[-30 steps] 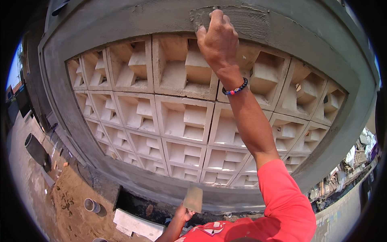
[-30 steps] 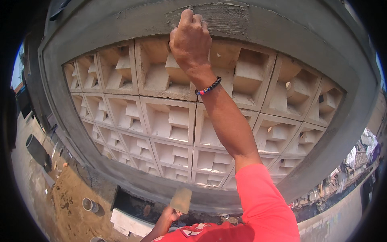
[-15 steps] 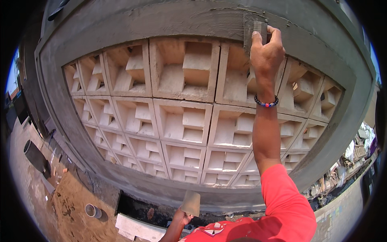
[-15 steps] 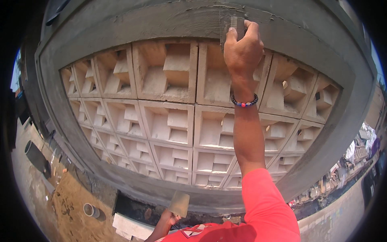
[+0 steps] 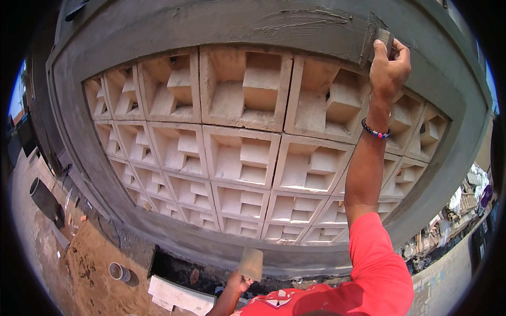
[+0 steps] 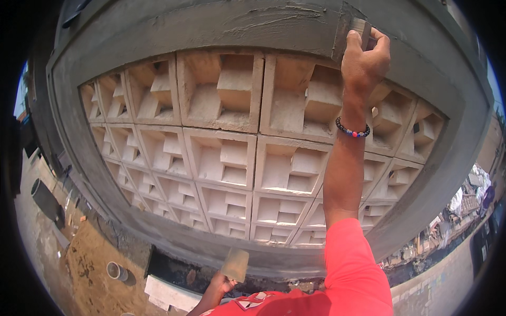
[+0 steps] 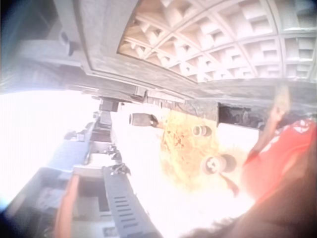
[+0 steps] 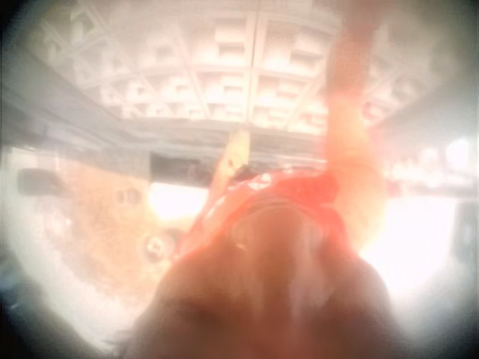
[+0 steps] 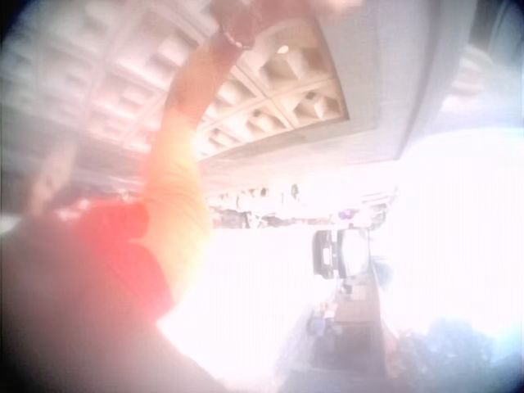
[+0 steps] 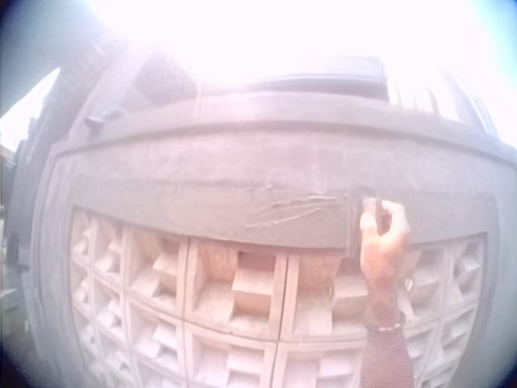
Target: The person applies cement to a decorative lattice wall using a trowel and a hawk. They repeatedly scoop cement from the hawk and smooth it onto the wall surface around the lattice pattern.
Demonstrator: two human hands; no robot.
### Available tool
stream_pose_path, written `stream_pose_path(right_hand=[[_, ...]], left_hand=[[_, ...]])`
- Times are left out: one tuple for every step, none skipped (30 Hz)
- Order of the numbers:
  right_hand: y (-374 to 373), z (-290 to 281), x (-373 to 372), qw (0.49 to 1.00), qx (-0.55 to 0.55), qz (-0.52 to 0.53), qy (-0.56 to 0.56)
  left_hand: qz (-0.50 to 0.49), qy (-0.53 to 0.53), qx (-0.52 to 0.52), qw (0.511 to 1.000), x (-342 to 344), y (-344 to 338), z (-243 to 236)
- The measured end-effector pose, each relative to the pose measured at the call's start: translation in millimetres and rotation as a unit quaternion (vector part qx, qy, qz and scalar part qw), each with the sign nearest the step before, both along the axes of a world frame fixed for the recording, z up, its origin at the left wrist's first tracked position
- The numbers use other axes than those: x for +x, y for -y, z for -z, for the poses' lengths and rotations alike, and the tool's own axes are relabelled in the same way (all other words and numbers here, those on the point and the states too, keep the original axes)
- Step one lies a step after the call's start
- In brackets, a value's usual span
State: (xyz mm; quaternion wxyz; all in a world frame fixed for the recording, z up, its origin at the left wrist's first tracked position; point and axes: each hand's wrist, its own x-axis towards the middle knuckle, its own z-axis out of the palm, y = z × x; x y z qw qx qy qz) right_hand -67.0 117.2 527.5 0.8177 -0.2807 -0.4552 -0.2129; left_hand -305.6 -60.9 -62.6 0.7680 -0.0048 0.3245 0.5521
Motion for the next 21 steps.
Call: stream_pose_path(right_hand=[[-2.0, -5.8, 11.0, 0.999, -0.024, 0.034, -0.034], [-6.1, -8.4, 10.6, 0.997, -0.031, 0.063, -0.028], [-10.7, -9.9, 8.7, 0.995, -0.038, 0.09, -0.023], [-13.6, -10.7, 5.5, 0.992, -0.044, 0.117, -0.017], [-12.3, -11.0, -4.5, 0.993, -0.051, 0.103, 0.01], [-12.6, -7.8, -29.7, 0.994, -0.06, 0.082, 0.036], [-12.5, -4.7, -55.5, 0.994, -0.069, 0.061, 0.063], [-16.4, -3.9, -73.9, 0.992, -0.042, 0.067, 0.098], [-24.4, -3.3, -95.8, 0.989, -0.014, 0.068, 0.133], [-28.3, -3.3, -119.4, 0.985, -0.004, 0.051, 0.166], [-30.9, -1.4, -144.5, 0.98, 0.007, 0.033, 0.199], [-33.9, 2.3, -166.8, 0.972, 0.017, 0.038, 0.23], [-36.5, 6.4, -186.0, 0.964, 0.028, 0.049, 0.261], [-38.7, 14.5, -208.1, 0.956, 0.016, 0.038, 0.291], [-39.0, 24.0, -228.5, 0.947, 0.003, 0.024, 0.321], [-35.1, 32.8, -245.1, 0.933, -0.029, -0.027, 0.358], [-30.4, 39.5, -249.1, 0.916, -0.06, -0.071, 0.389], [-26.7, 44.2, -242.0, 0.916, -0.059, -0.126, 0.375], [-22.8, 48.5, -230.6, 0.914, -0.058, -0.178, 0.36], [-17.6, 48.5, -216.1, 0.91, -0.052, -0.227, 0.343], [-12.0, 48.5, -194.6, 0.918, -0.049, -0.255, 0.298]], left_hand=[[0.004, 0.003, -0.006, 1.0, -3.6, -0.2, 5.9], [0.005, 0.007, -0.009, 1.0, -6.8, -0.7, 8.1], [0.004, 0.011, -0.012, 1.0, -8.5, -0.7, 10.3], [0.002, 0.008, -0.003, 1.0, -9.2, -0.2, 12.6], [0.005, 0.006, 0.008, 1.0, -8.4, -3.0, 10.4], [0.002, 0.003, 0.016, 1.0, -9.8, -3.2, 8.4], [-0.013, 0.002, 0.01, 1.0, -9.4, -2.5, 4.4], [-0.021, 0.002, 0.006, 1.0, -5.3, -3.8, -1.7], [-0.034, 0.002, 0.001, 0.999, -2.8, -4.8, -5.3], [-0.042, 0.008, 0.001, 0.999, -1.1, -5.0, -5.7], [-0.052, 0.013, 0.0, 0.999, -0.2, -3.8, -5.3], [-0.055, 0.019, 0.0, 0.998, 1.4, -3.6, -5.1], [-0.047, 0.017, 0.01, 0.999, 3.6, -5.1, -1.9], [-0.041, 0.016, 0.019, 0.999, 4.9, -6.1, 4.2], [-0.042, 0.015, 0.02, 0.999, 6.6, -5.5, 6.7], [-0.046, 0.015, 0.021, 0.999, 7.0, -4.0, 8.5], [-0.047, 0.011, 0.016, 0.999, 5.0, -3.1, 5.1], [-0.048, 0.009, 0.007, 0.999, 4.4, -2.1, 1.7], [-0.049, 0.008, -0.005, 0.999, 4.9, 0.5, -1.7], [-0.052, 0.007, -0.018, 0.998, 5.7, 1.1, -9.1], [-0.047, 0.008, -0.015, 0.999, 3.8, 2.1, -8.5]])
